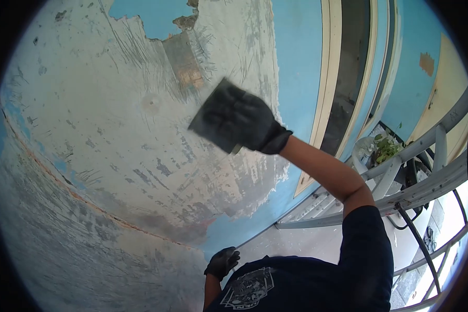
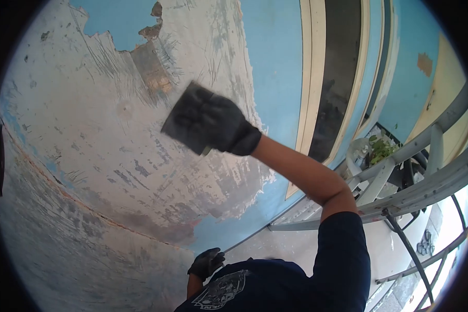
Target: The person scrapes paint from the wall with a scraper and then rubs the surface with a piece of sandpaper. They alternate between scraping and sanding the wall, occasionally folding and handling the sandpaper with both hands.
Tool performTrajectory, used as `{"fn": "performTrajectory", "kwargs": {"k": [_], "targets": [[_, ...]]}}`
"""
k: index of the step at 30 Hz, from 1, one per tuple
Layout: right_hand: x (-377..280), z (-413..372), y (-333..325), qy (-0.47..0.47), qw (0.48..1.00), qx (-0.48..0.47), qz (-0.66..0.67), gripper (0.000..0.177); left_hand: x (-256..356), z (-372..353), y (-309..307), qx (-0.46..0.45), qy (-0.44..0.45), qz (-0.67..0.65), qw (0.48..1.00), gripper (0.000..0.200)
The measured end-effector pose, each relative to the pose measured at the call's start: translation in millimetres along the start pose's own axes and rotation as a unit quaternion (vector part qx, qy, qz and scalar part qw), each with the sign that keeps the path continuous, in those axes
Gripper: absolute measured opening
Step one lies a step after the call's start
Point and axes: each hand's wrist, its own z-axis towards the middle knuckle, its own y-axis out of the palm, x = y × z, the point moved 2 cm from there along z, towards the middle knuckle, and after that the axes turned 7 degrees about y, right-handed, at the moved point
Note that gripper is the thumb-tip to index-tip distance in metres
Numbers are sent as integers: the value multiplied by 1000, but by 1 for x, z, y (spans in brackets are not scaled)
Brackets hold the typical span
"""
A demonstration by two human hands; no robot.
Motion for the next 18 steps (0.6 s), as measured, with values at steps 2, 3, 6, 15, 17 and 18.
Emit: {"fn": "performTrajectory", "kwargs": {"k": [2, 3, 6, 15, 17, 18], "targets": [[32, 19, -28, 36, 989, -140, 19, 41, 2, -4, -5, 24, -71, -95, 993, 36], [38, 23, -24, 32, 990, -139, 16, 41, 1, -3, -9, 9, -7, -12, 1000, 36], [49, 9, 9, -30, 965, 107, 239, 44, 0, 0, -7, -26, 150, 176, 973, 36], [15, 58, -33, -154, 978, 109, -85, 29, 30, 1, 12, -111, 183, 337, 917, 37], [39, 71, -18, -103, 985, 138, 1, 31, 30, -2, 11, -120, 201, 347, 908, 36], [48, 97, -72, -100, 992, 71, 29, 36, 32, -4, 11, -124, 210, 351, 904, 36]]}}
